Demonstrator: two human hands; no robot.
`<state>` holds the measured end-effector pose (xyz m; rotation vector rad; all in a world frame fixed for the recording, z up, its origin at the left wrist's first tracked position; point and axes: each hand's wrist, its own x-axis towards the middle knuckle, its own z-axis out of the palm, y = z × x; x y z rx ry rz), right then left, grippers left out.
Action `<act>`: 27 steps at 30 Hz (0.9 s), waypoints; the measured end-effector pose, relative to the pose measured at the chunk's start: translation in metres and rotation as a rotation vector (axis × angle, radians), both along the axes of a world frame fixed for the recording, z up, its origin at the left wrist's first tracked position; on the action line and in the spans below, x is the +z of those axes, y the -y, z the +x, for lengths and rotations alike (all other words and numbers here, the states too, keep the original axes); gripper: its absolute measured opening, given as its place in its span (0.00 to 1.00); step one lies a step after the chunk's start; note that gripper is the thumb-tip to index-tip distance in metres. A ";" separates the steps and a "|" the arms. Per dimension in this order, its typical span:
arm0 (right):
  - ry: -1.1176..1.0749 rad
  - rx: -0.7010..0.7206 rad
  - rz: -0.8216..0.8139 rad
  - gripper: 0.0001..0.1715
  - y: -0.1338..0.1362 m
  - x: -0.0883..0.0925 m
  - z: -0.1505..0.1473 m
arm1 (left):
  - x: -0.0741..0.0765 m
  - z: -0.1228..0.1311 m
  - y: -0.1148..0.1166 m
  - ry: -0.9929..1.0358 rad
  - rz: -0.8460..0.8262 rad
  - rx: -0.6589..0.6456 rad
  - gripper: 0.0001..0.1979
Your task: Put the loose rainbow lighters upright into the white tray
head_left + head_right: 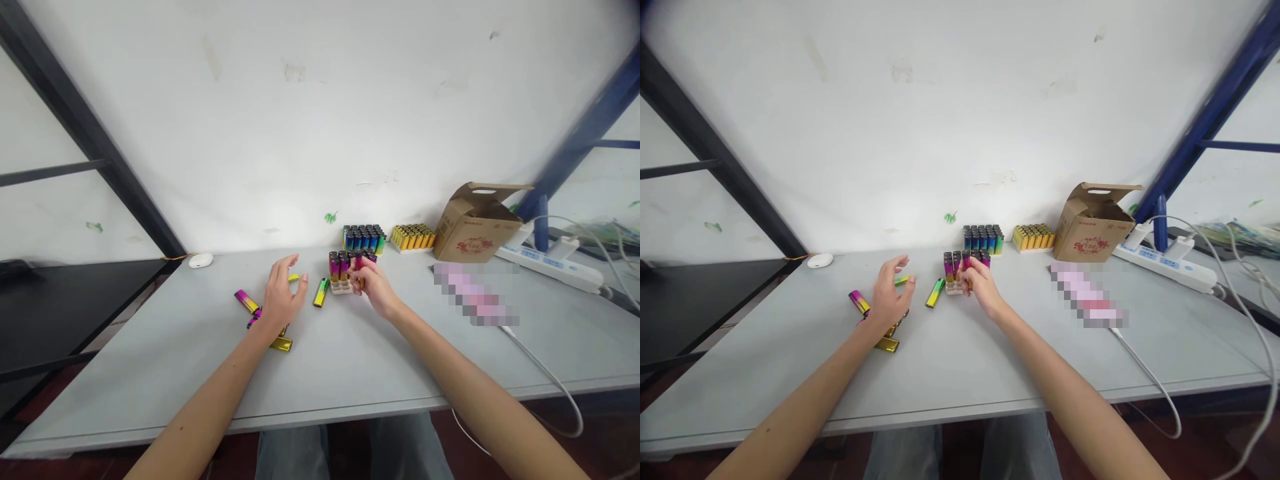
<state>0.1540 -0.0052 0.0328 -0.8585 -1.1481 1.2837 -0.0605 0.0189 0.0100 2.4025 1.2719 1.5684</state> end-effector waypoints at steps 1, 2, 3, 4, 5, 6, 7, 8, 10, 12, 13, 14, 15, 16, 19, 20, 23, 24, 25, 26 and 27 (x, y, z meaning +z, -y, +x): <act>-0.068 0.047 -0.060 0.07 0.000 0.003 0.002 | 0.000 -0.002 -0.002 -0.001 -0.012 0.016 0.18; -0.123 0.098 -0.115 0.08 0.000 0.005 0.003 | 0.000 -0.003 -0.003 -0.001 -0.018 0.033 0.17; -0.162 0.149 -0.158 0.09 0.000 0.007 0.005 | 0.000 -0.004 -0.004 0.004 -0.021 0.050 0.16; -0.185 0.193 -0.189 0.08 0.001 0.008 0.006 | 0.001 -0.004 -0.004 0.009 -0.023 0.066 0.16; -0.196 0.224 -0.204 0.08 0.002 0.009 0.007 | 0.001 -0.005 -0.005 0.014 -0.026 0.079 0.15; -0.201 0.241 -0.209 0.07 0.002 0.009 0.008 | 0.002 -0.005 -0.005 0.021 -0.027 0.090 0.14; -0.204 0.252 -0.213 0.08 0.002 0.010 0.009 | 0.003 -0.006 -0.005 0.028 -0.029 0.099 0.14; -0.204 0.259 -0.223 0.08 0.003 0.009 0.009 | 0.003 -0.007 -0.005 0.034 -0.032 0.105 0.13; -0.194 0.270 -0.264 0.09 0.003 0.009 0.010 | 0.004 -0.008 -0.005 0.035 -0.056 0.116 0.13; -0.172 0.291 -0.316 0.07 0.002 0.008 0.009 | 0.003 -0.008 -0.005 0.012 -0.111 0.115 0.13; -0.160 0.307 -0.337 0.06 0.002 0.008 0.009 | 0.002 -0.008 -0.005 -0.011 -0.148 0.112 0.14; -0.152 0.322 -0.349 0.08 0.003 0.009 0.008 | 0.001 -0.007 -0.004 -0.040 -0.189 0.107 0.14; -0.150 0.330 -0.348 0.11 0.003 0.009 0.007 | 0.000 -0.006 -0.004 -0.069 -0.228 0.103 0.15; -0.150 0.330 -0.332 0.13 0.003 0.009 0.006 | -0.002 -0.005 -0.004 -0.098 -0.261 0.101 0.15; -0.107 0.298 -0.219 0.12 0.006 0.011 0.007 | -0.006 -0.002 -0.005 -0.165 -0.295 0.101 0.14; -0.072 0.299 -0.185 0.12 0.006 0.011 0.008 | -0.007 -0.001 -0.006 -0.175 -0.285 0.102 0.14; 0.038 0.323 -0.129 0.14 0.009 0.012 0.013 | -0.008 -0.001 -0.007 -0.178 -0.255 0.097 0.13; 0.054 0.330 -0.124 0.15 0.010 0.013 0.014 | -0.008 -0.001 -0.007 -0.177 -0.254 0.094 0.13; 0.058 0.339 -0.125 0.15 0.010 0.013 0.014 | -0.008 -0.001 -0.007 -0.179 -0.254 0.092 0.13; 0.052 0.349 -0.134 0.14 0.011 0.013 0.014 | -0.008 -0.002 -0.007 -0.183 -0.252 0.091 0.14; 0.038 0.363 -0.145 0.14 0.011 0.012 0.014 | -0.008 -0.002 -0.007 -0.188 -0.245 0.092 0.14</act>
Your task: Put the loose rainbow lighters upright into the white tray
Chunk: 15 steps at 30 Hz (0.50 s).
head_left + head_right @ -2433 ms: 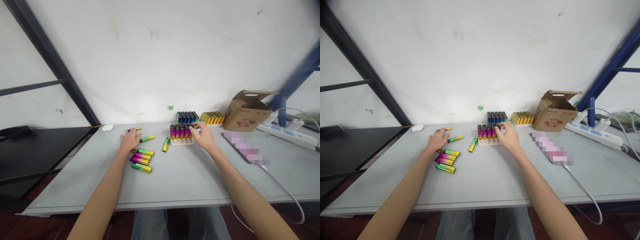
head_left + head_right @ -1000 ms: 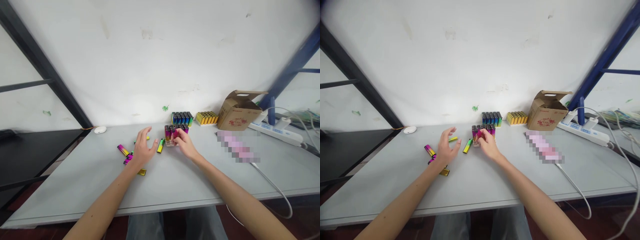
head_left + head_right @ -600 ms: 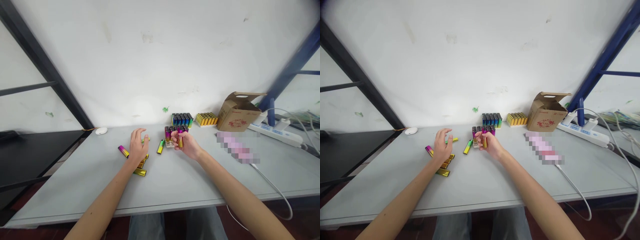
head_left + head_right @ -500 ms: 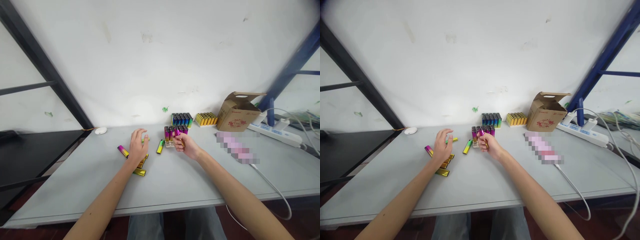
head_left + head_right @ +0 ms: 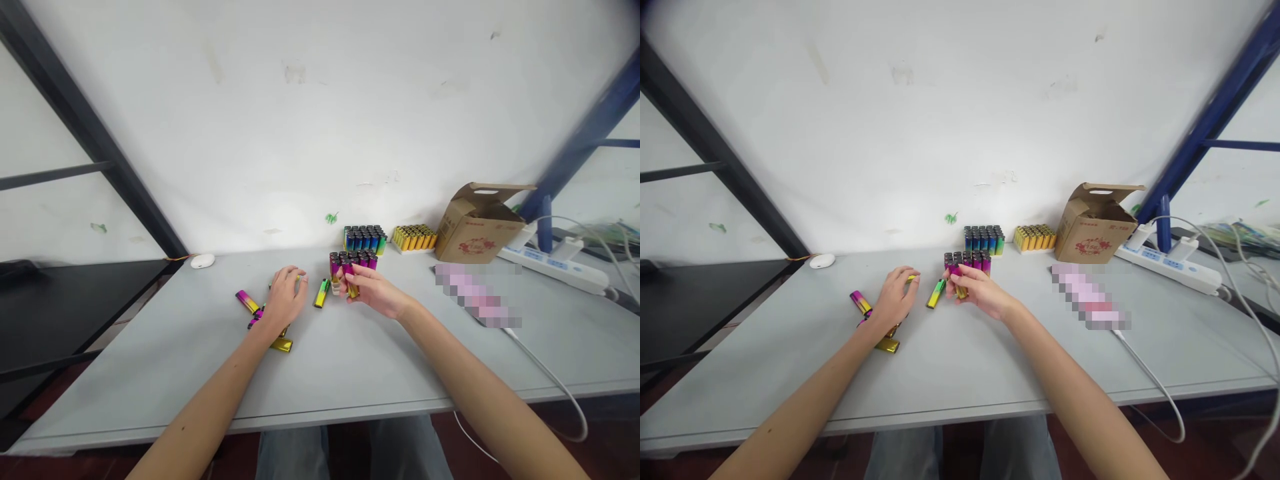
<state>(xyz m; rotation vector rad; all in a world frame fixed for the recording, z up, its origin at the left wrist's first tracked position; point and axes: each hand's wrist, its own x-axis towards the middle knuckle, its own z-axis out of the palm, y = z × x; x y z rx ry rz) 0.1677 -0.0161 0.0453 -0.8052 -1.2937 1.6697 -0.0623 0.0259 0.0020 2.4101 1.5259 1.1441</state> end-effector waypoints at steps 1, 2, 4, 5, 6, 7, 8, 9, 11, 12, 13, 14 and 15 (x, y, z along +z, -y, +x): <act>-0.014 0.015 -0.012 0.13 0.000 -0.001 -0.001 | 0.000 0.000 0.000 -0.007 0.009 0.000 0.14; -0.024 0.029 -0.021 0.13 -0.001 -0.001 -0.002 | -0.001 0.000 0.000 -0.015 0.018 0.000 0.14; -0.035 0.044 -0.034 0.13 -0.002 -0.003 -0.005 | -0.002 0.000 0.000 -0.024 0.021 0.007 0.15; -0.043 0.048 -0.045 0.15 -0.002 -0.004 -0.006 | -0.002 0.000 0.000 -0.025 0.013 0.011 0.15; -0.058 0.051 -0.058 0.17 -0.003 -0.005 -0.007 | -0.002 0.000 0.000 -0.023 0.004 0.014 0.15; -0.078 0.051 -0.071 0.20 -0.004 -0.006 -0.008 | -0.003 0.000 0.001 -0.021 -0.006 0.017 0.15; -0.104 0.046 -0.086 0.23 -0.004 -0.006 -0.008 | -0.003 0.000 0.001 -0.018 -0.013 0.019 0.16; -0.130 0.036 -0.102 0.26 -0.005 -0.006 -0.009 | -0.003 0.000 0.001 -0.018 -0.017 0.017 0.16; -0.168 0.003 -0.139 0.27 -0.006 -0.007 -0.009 | -0.002 0.000 0.000 -0.021 -0.014 0.004 0.16; -0.182 -0.013 -0.158 0.27 -0.007 -0.007 -0.009 | -0.003 0.000 0.000 -0.022 -0.007 -0.004 0.16; -0.194 -0.024 -0.177 0.27 -0.007 -0.007 -0.008 | -0.003 0.000 -0.001 -0.024 0.000 -0.014 0.15; -0.205 -0.029 -0.193 0.26 -0.008 -0.007 -0.008 | -0.004 -0.001 -0.003 -0.027 0.008 -0.024 0.15; -0.215 -0.031 -0.204 0.26 -0.009 -0.007 -0.008 | -0.004 -0.001 -0.004 -0.031 0.017 -0.032 0.14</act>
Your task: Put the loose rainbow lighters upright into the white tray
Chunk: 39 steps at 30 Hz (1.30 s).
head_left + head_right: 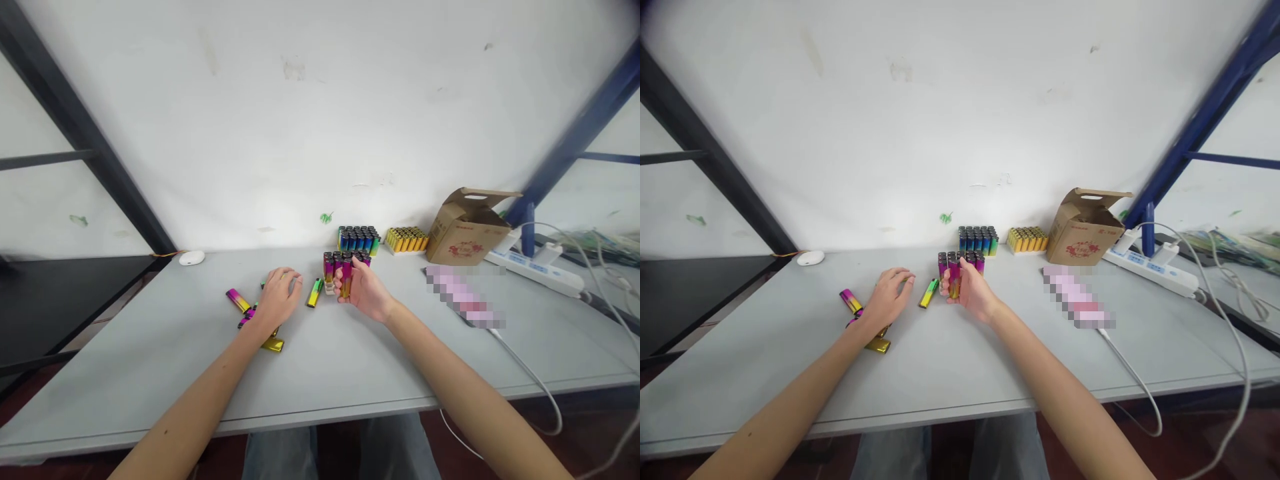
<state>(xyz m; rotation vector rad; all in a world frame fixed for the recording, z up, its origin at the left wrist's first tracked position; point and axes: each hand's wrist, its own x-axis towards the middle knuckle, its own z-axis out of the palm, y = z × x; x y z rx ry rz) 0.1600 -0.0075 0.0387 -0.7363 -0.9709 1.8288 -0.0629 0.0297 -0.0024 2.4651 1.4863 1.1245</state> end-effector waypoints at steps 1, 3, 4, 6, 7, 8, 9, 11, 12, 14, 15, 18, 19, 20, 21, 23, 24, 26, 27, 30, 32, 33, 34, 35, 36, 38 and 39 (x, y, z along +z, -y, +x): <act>-0.009 0.001 -0.007 0.26 -0.001 0.000 0.000 | -0.001 0.000 -0.001 -0.005 0.010 -0.008 0.13; -0.020 0.002 -0.013 0.27 -0.001 0.000 0.001 | -0.003 0.000 -0.004 -0.020 0.029 -0.025 0.12; -0.021 -0.006 -0.014 0.27 -0.002 0.000 0.001 | -0.004 0.000 -0.004 -0.027 0.036 -0.031 0.11; -0.019 -0.035 -0.016 0.26 -0.002 0.001 0.001 | -0.005 0.000 -0.005 -0.040 0.041 -0.035 0.11; -0.021 -0.050 -0.018 0.25 -0.001 0.001 0.001 | -0.005 0.000 -0.004 -0.043 0.041 -0.033 0.11; -0.029 -0.064 -0.019 0.23 -0.001 0.002 0.001 | -0.005 0.000 -0.004 -0.045 0.040 -0.030 0.11; -0.041 -0.072 -0.022 0.22 -0.001 0.003 0.001 | -0.004 0.000 -0.004 -0.045 0.038 -0.027 0.11; -0.071 -0.065 -0.031 0.20 -0.001 0.004 0.002 | -0.004 0.001 -0.003 -0.044 0.036 -0.028 0.11; -0.080 -0.058 -0.037 0.20 -0.001 0.004 0.002 | -0.003 0.001 -0.003 -0.043 0.034 -0.032 0.11; -0.080 -0.053 -0.049 0.21 -0.001 0.004 0.003 | -0.003 0.000 -0.002 -0.036 0.028 -0.040 0.11; -0.076 -0.055 -0.054 0.22 -0.001 0.004 0.003 | -0.003 0.000 -0.002 -0.031 0.024 -0.043 0.11; -0.057 -0.077 -0.058 0.25 -0.001 0.003 0.003 | -0.002 0.000 -0.001 -0.021 0.008 -0.031 0.11; -0.049 -0.085 -0.060 0.26 -0.001 0.003 0.003 | -0.002 0.000 -0.001 -0.020 0.002 -0.022 0.11; -0.038 -0.097 -0.063 0.26 -0.001 0.002 0.003 | -0.002 0.000 0.000 -0.020 -0.004 -0.015 0.11; -0.023 -0.112 -0.070 0.26 -0.001 0.002 0.003 | -0.001 0.000 0.001 -0.019 -0.009 -0.012 0.11; 0.016 -0.138 -0.090 0.25 -0.001 0.003 0.002 | -0.001 0.000 0.001 -0.018 -0.015 -0.014 0.11; 0.033 -0.147 -0.098 0.24 -0.001 0.003 0.002 | -0.001 0.000 0.002 -0.018 -0.017 -0.016 0.11; 0.053 -0.155 -0.105 0.23 -0.001 0.005 0.002 | -0.001 0.000 0.002 -0.023 -0.021 -0.018 0.11; 0.055 -0.157 -0.106 0.23 -0.001 0.005 0.002 | -0.001 0.000 0.002 -0.025 -0.022 -0.017 0.11; 0.040 -0.164 -0.096 0.22 0.001 0.008 0.000 | -0.002 0.000 0.001 -0.022 -0.016 -0.014 0.11; 0.013 -0.164 -0.078 0.22 0.004 0.009 -0.002 | -0.002 0.000 0.000 -0.016 -0.013 -0.014 0.11; -0.005 -0.162 -0.065 0.21 0.005 0.010 -0.003 | -0.002 0.000 0.000 -0.017 -0.014 -0.015 0.11; -0.020 -0.158 -0.055 0.21 0.006 0.011 -0.004 | -0.002 0.001 0.000 -0.018 -0.014 -0.015 0.10; -0.030 -0.153 -0.050 0.21 0.007 0.011 -0.005 | -0.002 0.001 0.000 -0.019 -0.013 -0.016 0.10; -0.035 -0.148 -0.050 0.21 0.007 0.011 -0.006 | -0.003 0.001 0.000 -0.019 -0.013 -0.017 0.10; -0.030 -0.144 -0.063 0.21 0.008 0.009 -0.008 | -0.003 0.001 0.000 -0.019 -0.016 -0.016 0.10; -0.025 -0.144 -0.071 0.21 0.008 0.008 -0.009 | -0.003 0.001 0.000 -0.018 -0.019 -0.015 0.10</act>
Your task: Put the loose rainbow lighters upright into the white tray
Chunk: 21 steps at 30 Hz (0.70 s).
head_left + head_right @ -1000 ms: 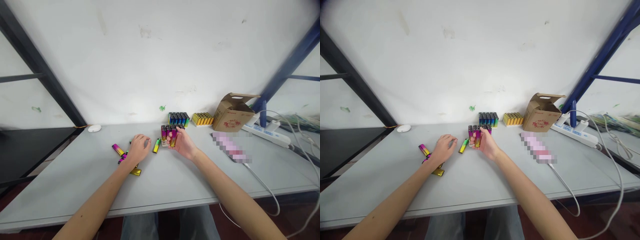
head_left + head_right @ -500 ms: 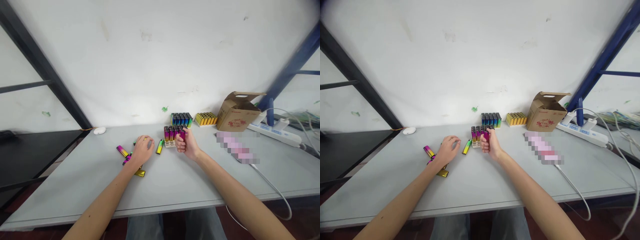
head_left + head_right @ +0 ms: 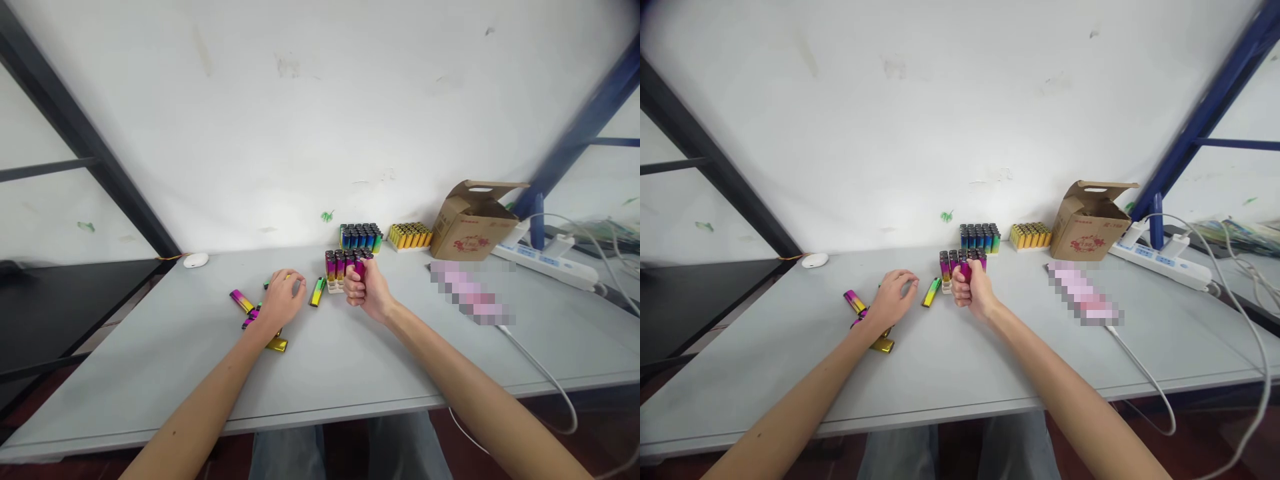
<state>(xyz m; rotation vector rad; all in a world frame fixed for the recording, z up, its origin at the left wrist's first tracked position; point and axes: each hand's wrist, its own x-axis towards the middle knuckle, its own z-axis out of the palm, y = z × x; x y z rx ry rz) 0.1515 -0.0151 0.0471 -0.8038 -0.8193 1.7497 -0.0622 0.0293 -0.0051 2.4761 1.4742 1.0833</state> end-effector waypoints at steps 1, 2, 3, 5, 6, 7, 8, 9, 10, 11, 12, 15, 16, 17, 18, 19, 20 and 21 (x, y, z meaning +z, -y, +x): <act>0.003 0.000 -0.004 0.21 0.000 -0.001 -0.001 | 0.000 0.000 0.000 0.000 -0.003 0.001 0.10; 0.004 0.002 -0.002 0.21 -0.001 -0.002 -0.001 | 0.000 0.000 0.000 -0.001 -0.006 0.002 0.10; 0.005 0.008 0.001 0.20 -0.001 -0.003 -0.001 | 0.000 0.000 0.000 -0.003 -0.008 0.002 0.10; 0.010 0.019 0.011 0.20 -0.003 -0.005 0.000 | 0.000 0.000 0.000 -0.004 -0.005 0.001 0.10; 0.015 0.022 0.014 0.20 -0.003 -0.005 0.000 | 0.000 0.000 0.000 -0.003 -0.004 -0.001 0.10; 0.019 0.021 0.014 0.20 -0.004 -0.006 0.000 | 0.000 0.000 0.000 -0.002 -0.004 -0.003 0.11; 0.023 0.019 0.014 0.20 -0.004 -0.006 0.001 | 0.000 0.000 0.000 -0.001 -0.003 -0.006 0.11; 0.027 0.016 0.013 0.20 -0.005 -0.006 0.001 | 0.000 0.000 0.001 0.001 -0.004 -0.007 0.11; 0.032 0.014 0.013 0.20 -0.005 -0.007 0.001 | 0.000 0.000 0.001 0.002 -0.006 -0.007 0.11; 0.037 0.013 0.013 0.20 -0.005 -0.007 0.001 | 0.001 0.000 0.001 0.001 -0.012 -0.006 0.11; 0.043 0.013 0.013 0.20 -0.005 -0.007 0.001 | 0.001 0.000 0.001 -0.002 -0.021 -0.004 0.11; 0.057 0.014 0.007 0.21 -0.005 -0.008 0.000 | 0.002 0.000 0.002 -0.021 -0.056 0.003 0.11; 0.057 0.015 0.005 0.21 -0.004 -0.008 0.000 | 0.003 0.001 0.002 -0.026 -0.061 0.003 0.11; 0.053 0.018 0.006 0.22 -0.004 -0.008 0.000 | 0.003 0.001 0.002 -0.029 -0.062 0.002 0.11; 0.042 0.021 0.014 0.23 -0.003 -0.008 0.000 | 0.003 0.001 0.002 -0.031 -0.061 0.001 0.11; 0.023 0.025 0.028 0.25 -0.003 -0.007 0.000 | 0.003 0.001 0.002 -0.032 -0.059 0.000 0.11; -0.003 0.029 0.048 0.28 -0.002 -0.007 0.000 | 0.003 0.001 0.002 -0.032 -0.057 -0.001 0.11; -0.037 0.030 0.070 0.30 -0.002 -0.006 0.001 | 0.003 0.001 0.002 -0.031 -0.056 0.000 0.11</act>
